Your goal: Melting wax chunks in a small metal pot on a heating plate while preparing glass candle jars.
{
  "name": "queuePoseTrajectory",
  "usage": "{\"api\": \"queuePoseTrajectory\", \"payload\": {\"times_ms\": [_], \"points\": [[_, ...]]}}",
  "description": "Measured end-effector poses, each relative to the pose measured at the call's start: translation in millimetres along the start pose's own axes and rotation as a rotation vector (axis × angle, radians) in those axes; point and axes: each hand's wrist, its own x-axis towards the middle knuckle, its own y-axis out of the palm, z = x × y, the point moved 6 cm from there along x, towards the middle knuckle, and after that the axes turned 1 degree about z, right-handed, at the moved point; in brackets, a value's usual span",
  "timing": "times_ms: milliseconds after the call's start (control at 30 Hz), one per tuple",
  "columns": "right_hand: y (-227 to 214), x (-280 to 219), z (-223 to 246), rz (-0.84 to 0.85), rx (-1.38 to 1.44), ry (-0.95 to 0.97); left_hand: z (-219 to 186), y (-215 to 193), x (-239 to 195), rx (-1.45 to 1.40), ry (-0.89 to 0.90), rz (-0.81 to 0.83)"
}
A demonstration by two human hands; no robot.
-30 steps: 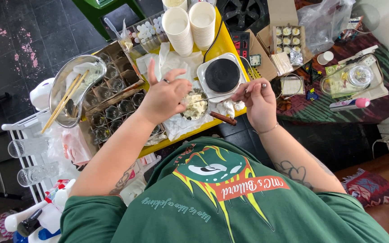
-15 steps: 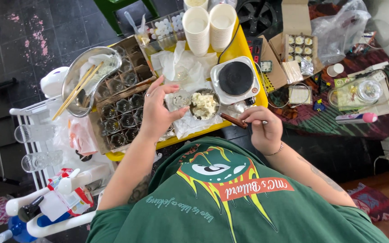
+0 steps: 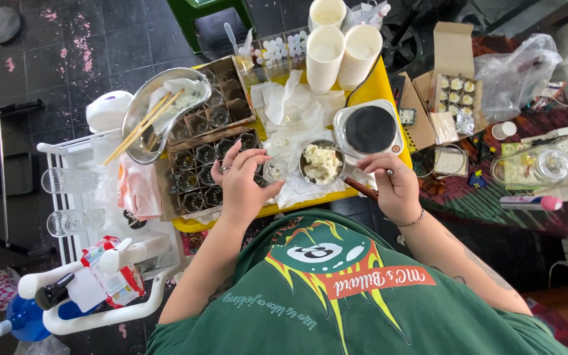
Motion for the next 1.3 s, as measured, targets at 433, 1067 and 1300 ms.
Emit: {"api": "queuePoseTrajectory", "payload": {"times_ms": [433,1067,1300], "points": [[0,-18,5,-0.115,0.121,0.046,67,-7,112,0.293,-0.072,-0.168],[-3,-19,17,-0.151,0.126,0.068,11,82,115,0.102,0.178,0.191],[-4,-22,21,-0.166,0.133,0.084,-23,115,131,0.235,0.145,0.527]]}}
